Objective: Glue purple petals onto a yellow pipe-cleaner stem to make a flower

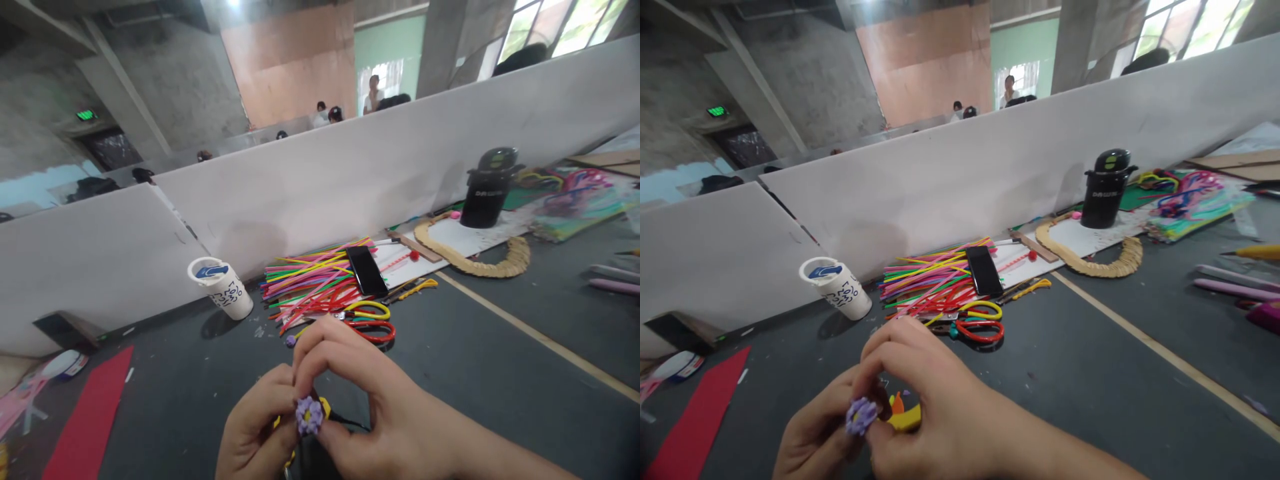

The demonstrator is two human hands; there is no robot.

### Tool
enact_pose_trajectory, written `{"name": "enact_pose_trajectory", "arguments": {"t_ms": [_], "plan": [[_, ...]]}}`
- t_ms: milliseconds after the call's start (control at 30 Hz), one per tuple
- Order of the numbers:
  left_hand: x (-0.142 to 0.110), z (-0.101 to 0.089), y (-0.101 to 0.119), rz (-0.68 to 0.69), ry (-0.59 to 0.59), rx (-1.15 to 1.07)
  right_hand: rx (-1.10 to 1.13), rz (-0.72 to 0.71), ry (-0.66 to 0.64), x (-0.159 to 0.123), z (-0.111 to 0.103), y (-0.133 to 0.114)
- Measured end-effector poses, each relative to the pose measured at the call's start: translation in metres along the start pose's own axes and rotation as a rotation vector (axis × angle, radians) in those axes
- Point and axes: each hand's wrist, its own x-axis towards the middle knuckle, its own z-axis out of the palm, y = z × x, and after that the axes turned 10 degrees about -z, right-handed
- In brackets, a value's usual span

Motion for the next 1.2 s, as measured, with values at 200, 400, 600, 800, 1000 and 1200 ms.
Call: {"name": "enact_pose_trajectory", "arguments": {"t_ms": [200, 400, 600, 800, 1000, 1200], "plan": [[0.003, -0.009, -0.004, 0.124, -0.161, 0.061, 0.034, 0.008, -0.007, -0.001, 0.000, 0.000], [0.000, -0.002, -0.003, 0.067, -0.052, -0.013, 0.097, 0.056, -0.016, 0.000, -0.002, -0.001], [-0.002, 0.010, 0.005, -0.321, 0.073, -0.265, 0.233, 0.194, 0.001, 0.001, -0.005, 0.001], [0.004, 0.013, 0.004, -0.541, -0.069, -0.584, 0.643, 0.560, 0.150, 0.005, 0.001, 0.022], [0.006, 0.011, 0.004, -0.625, -0.100, -0.649, 0.687, 0.642, 0.181, 0.006, 0.006, 0.026], [0.006, 0.017, 0.001, -0.566, 0.025, -0.497, 0.370, 0.603, 0.179, 0.004, 0.005, 0.027]]}}
